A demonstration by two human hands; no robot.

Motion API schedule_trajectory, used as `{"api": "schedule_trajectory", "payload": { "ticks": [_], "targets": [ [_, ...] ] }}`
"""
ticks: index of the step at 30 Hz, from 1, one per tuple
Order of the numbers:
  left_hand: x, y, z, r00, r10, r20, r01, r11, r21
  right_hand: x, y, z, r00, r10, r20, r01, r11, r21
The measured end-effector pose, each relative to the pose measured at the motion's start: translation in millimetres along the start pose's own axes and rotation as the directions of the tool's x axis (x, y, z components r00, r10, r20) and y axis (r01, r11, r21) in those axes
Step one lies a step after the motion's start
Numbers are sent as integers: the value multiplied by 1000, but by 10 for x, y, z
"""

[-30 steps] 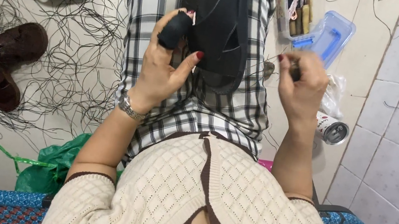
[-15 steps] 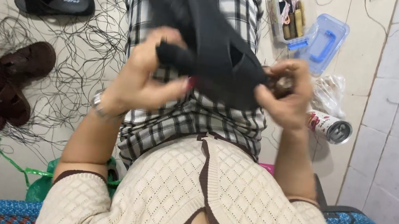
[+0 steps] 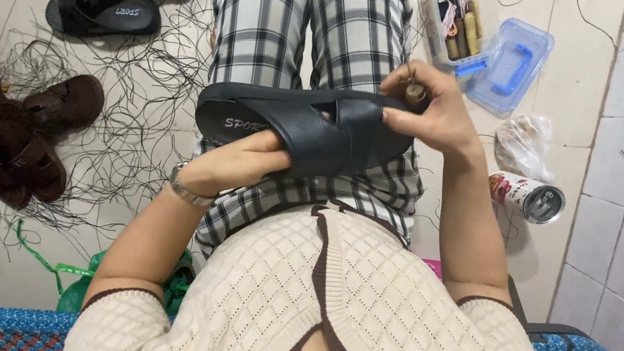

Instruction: Hand-sewing a black sandal using an awl and thread to attach the upper to the sole.

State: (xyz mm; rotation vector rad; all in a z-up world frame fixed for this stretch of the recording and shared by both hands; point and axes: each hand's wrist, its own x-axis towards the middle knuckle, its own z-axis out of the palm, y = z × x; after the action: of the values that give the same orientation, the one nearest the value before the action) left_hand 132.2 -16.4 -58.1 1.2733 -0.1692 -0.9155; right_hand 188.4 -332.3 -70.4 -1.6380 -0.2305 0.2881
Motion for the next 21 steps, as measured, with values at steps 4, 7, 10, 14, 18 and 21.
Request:
{"api": "schedule_trajectory", "payload": {
  "ticks": [4, 7, 10, 14, 18, 21],
  "targets": [
    [19, 54, 51, 982, -189, -17, 190, 978, 86, -138, -28, 8, 999, -9, 39, 10, 1000, -29],
    [46, -263, 32, 988, -150, -36, 152, 986, 67, -202, -158, -23, 991, -7, 133, 14, 998, -54],
    [12, -252, 93, 996, -70, -46, 73, 995, 66, -195, -241, -149, 970, -52, 239, 92, 983, -158],
    [-66, -22, 290, 998, -42, -50, 49, 988, 149, 7, -398, -225, 953, -143, 266, 217, 937, -275],
    [-26, 44, 378, 992, -103, -78, 119, 962, 244, 327, -701, 333, 872, -10, 489, 187, 931, -315],
    [-188, 244, 300, 991, -88, -99, 116, 935, 336, 480, -575, 457, 785, 257, 563, 127, 823, -553]
  ]
}}
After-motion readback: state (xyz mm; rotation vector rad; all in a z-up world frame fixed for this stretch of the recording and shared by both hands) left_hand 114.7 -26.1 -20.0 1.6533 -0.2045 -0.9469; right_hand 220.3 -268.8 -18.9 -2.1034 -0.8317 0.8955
